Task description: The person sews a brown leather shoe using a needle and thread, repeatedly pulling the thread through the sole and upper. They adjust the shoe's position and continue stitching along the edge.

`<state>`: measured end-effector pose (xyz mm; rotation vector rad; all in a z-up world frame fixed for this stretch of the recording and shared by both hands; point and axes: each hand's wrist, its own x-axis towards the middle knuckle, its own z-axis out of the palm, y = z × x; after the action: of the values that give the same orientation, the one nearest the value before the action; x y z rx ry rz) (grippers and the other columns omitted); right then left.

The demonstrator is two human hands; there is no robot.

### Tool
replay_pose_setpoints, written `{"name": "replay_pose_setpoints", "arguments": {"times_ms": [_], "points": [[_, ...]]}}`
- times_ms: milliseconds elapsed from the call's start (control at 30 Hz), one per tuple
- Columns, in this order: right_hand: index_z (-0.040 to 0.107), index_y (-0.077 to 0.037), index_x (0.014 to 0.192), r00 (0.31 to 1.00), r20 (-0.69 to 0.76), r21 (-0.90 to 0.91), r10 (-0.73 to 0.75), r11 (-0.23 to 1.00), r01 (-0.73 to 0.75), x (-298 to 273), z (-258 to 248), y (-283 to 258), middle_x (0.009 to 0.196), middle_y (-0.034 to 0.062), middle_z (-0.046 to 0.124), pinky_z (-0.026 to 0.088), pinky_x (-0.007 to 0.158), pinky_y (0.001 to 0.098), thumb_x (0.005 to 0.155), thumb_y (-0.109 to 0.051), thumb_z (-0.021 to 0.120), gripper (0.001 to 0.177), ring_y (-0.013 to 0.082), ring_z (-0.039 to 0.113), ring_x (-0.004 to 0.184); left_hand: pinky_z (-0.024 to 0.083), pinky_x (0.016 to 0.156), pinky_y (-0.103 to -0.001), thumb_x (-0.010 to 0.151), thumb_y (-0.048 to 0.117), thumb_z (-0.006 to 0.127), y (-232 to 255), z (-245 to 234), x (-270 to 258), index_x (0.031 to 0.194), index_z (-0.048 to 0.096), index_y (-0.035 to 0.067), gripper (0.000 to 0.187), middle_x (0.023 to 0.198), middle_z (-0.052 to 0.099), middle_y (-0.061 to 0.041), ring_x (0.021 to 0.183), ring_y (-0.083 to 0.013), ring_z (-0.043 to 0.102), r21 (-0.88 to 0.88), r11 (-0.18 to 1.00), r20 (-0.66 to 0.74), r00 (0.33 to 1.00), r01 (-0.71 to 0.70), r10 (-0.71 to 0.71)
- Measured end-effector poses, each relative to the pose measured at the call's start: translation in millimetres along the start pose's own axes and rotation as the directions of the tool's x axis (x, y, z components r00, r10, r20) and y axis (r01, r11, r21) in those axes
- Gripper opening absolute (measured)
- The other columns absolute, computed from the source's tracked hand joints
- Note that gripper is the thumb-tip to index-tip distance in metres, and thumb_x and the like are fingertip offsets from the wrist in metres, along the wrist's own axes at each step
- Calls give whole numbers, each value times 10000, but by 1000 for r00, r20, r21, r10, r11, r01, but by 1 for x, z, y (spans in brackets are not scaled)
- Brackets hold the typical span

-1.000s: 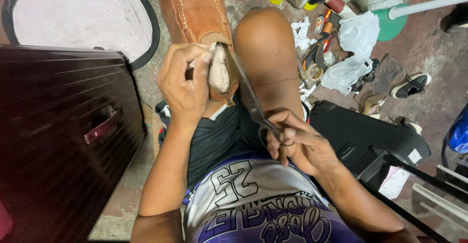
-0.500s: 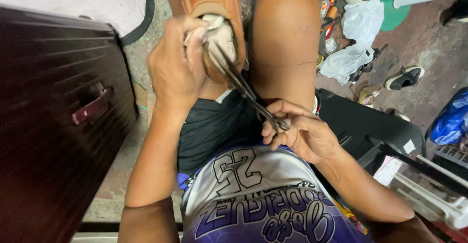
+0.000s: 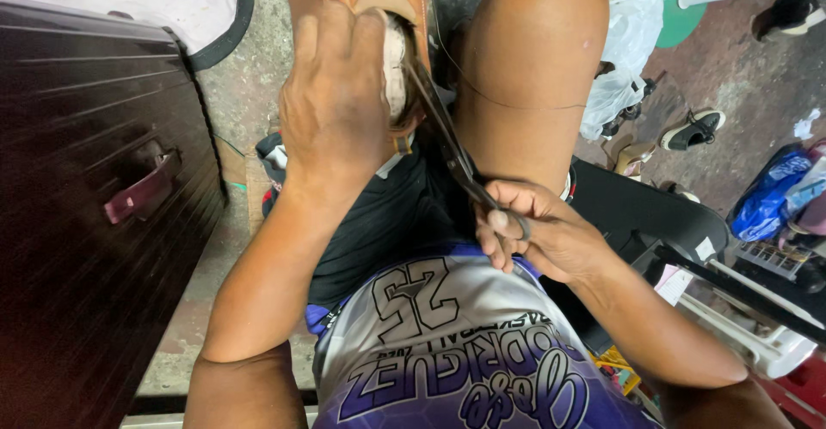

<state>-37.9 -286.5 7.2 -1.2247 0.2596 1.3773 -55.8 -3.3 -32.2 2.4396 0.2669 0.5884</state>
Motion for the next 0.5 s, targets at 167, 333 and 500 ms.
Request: {"name": "replay_pose_setpoints", "arguments": {"times_ms": [167, 333, 500], "points": [[647, -12, 1042, 995, -101, -71, 9, 997, -17, -1, 9, -22, 801, 112, 695, 526, 547, 259, 1005, -246, 611, 239, 145, 656, 602, 552, 695, -437, 979, 6, 639, -2, 18, 7, 1026, 672, -19, 62, 1068, 558, -167, 951, -346, 607, 103, 995, 19, 1000, 11, -13], [642, 11, 1037, 988, -149, -195, 36, 979, -65, 5, 17, -43, 793, 122, 691, 517, 492, 250, 1029, -258, 589, 274, 139, 646, 579, 549, 710, -446, 925, -45, 600, -7, 19, 9, 979, 652, -47, 75, 1140, 575, -203, 985, -355, 607, 135, 990, 28, 999, -35, 32], [622, 25, 1036, 985, -171, -148, 19, 988, -45, 23, 29, -59, 824, 129, 706, 519, 462, 235, 1040, -310, 546, 344, 137, 660, 592, 540, 709, -461, 951, -27, 629, -3, 23, 10, 945, 649, -58, 38, 1146, 585, -221, 971, -347, 604, 81, 994, 13, 998, -67, 67]]}}
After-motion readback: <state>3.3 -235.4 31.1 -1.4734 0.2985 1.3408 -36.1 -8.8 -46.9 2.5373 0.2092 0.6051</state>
